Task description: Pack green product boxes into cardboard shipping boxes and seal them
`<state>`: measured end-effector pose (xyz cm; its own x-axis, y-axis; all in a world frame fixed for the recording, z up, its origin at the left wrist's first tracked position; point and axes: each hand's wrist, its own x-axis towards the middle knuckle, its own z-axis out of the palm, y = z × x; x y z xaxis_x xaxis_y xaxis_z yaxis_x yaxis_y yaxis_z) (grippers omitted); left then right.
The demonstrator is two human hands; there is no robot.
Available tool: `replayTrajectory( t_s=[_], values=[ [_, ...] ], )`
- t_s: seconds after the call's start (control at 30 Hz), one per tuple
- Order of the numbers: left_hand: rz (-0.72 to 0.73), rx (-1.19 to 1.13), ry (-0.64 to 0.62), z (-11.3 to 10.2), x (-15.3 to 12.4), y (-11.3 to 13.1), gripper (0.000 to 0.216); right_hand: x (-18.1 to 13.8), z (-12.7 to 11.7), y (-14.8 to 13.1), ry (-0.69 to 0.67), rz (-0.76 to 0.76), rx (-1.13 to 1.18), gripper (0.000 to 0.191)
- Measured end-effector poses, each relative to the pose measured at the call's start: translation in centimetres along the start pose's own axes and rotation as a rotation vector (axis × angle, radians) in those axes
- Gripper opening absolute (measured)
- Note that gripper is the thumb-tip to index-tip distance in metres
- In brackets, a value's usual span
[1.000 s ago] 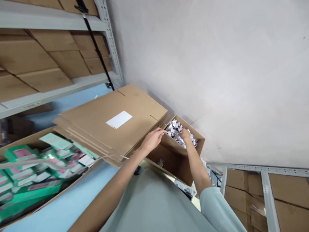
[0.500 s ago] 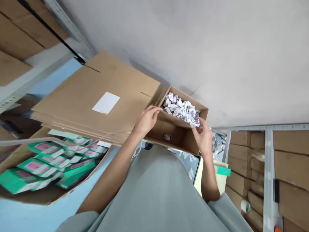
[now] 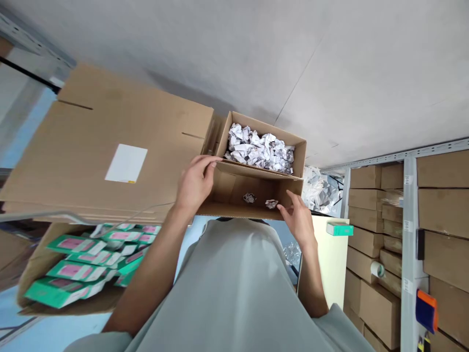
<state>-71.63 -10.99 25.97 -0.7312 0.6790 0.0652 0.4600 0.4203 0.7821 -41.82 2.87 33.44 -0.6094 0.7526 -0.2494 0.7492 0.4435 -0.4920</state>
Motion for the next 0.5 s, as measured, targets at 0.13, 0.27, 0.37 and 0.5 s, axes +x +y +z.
replayTrajectory(
  t_s=[0.13,0.27,0.37,0.5],
  values=[
    [0.002,-0.012,-0.004,-0.1,0.1,0.0,0.032,3.2,-2.0,-1.0,0.057,-0.111,-0.043,0.045],
    [0.007,-0.045,-0.005,-0.2,0.4,0.2,0.036,10.1,-3.2,-3.6,0.009,-0.210,-0.166,0.044],
    [0.020,-0.080,0.014,0.0,0.5,0.0,0.036,15.9,-2.6,-6.8,-0.102,-0.247,-0.316,0.049],
    [0.025,-0.116,0.048,0.5,0.6,-0.4,0.037,21.9,0.2,-11.6,-0.283,-0.327,-0.514,0.054]
  ],
)
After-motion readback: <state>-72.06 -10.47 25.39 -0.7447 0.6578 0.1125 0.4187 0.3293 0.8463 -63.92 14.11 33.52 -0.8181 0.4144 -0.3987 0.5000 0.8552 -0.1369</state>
